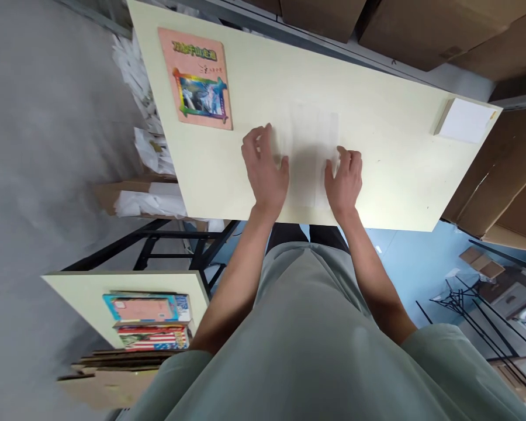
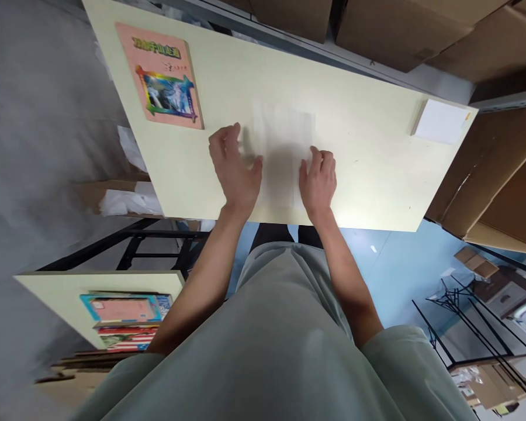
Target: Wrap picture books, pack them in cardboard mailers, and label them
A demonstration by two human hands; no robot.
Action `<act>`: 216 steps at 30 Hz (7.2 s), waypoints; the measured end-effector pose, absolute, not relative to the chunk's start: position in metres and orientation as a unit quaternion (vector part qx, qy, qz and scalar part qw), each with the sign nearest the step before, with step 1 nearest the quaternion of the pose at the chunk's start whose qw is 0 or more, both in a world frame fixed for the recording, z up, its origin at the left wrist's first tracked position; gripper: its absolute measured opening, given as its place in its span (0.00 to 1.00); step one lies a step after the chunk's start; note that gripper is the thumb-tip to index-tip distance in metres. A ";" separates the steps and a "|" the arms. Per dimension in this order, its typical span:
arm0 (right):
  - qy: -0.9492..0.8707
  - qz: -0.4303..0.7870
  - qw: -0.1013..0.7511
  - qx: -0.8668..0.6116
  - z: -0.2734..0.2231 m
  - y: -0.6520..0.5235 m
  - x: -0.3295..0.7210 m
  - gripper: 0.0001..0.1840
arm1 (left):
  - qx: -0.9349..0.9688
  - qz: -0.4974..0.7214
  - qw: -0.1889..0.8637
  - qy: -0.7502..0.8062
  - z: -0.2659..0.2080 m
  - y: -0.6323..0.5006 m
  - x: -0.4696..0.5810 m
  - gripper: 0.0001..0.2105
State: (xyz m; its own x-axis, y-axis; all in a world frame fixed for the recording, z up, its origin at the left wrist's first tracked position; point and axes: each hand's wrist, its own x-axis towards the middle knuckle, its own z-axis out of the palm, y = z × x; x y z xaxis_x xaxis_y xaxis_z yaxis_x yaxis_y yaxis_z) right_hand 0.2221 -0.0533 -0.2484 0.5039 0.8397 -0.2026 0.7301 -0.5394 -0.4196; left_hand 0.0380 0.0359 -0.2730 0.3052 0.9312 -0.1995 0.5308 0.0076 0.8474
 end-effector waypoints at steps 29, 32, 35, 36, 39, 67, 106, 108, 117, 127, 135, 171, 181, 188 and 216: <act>-0.412 0.176 0.137 -0.883 -0.218 -0.079 0.242 0.24 | 0.754 0.187 0.378 0.504 -0.318 0.003 0.061 0.18; -0.514 0.208 0.074 -0.829 -0.228 -0.068 0.206 0.36 | 0.767 0.189 0.346 0.506 -0.316 0.002 0.062 0.21; -0.539 0.238 0.029 -0.808 -0.248 -0.067 0.194 0.43 | 0.778 0.188 0.330 0.501 -0.316 0.002 0.062 0.22; -0.534 0.237 0.024 -0.811 -0.255 -0.069 0.196 0.44 | 0.779 0.187 0.329 0.500 -0.315 0.003 0.062 0.22; -0.508 0.215 0.016 -0.834 -0.264 -0.079 0.219 0.45 | 0.781 0.188 0.328 0.497 -0.314 0.003 0.062 0.22; -0.321 0.261 0.094 -0.906 -0.214 -0.092 0.245 0.07 | 0.800 0.123 0.430 0.400 -0.275 0.137 0.112 0.23; -0.505 0.281 0.188 -0.794 -0.204 0.022 0.138 0.21 | 0.691 0.160 0.468 0.527 -0.242 0.095 -0.019 0.12; -0.525 0.319 0.186 -0.767 -0.202 0.047 0.101 0.23 | 0.704 0.181 0.409 0.552 -0.248 0.121 -0.048 0.14; -0.488 0.319 0.194 -0.789 -0.235 0.085 0.022 0.26 | 0.560 0.225 0.496 0.625 -0.291 0.189 -0.095 0.23; -0.380 0.323 0.354 -0.791 -0.230 0.053 0.079 0.29 | 0.509 0.248 0.608 0.557 -0.211 0.174 -0.075 0.11; -0.237 0.333 0.428 -0.806 -0.203 -0.043 0.173 0.19 | 0.537 0.166 0.660 0.498 -0.216 0.088 0.013 0.16; -0.285 0.230 0.273 -0.890 -0.248 -0.102 0.301 0.05 | 0.633 0.196 0.482 0.573 -0.246 0.014 0.112 0.06; -0.328 0.327 0.361 -0.810 -0.196 -0.069 0.251 0.25 | 0.553 0.203 0.637 0.498 -0.199 0.010 0.119 0.20; -0.395 0.411 0.326 -0.754 -0.187 -0.033 0.194 0.48 | 0.485 0.209 0.647 0.550 -0.218 0.032 0.092 0.14; -0.510 0.311 0.273 -0.754 -0.265 -0.023 0.232 0.34 | 0.564 0.252 0.456 0.640 -0.288 0.047 0.073 0.16</act>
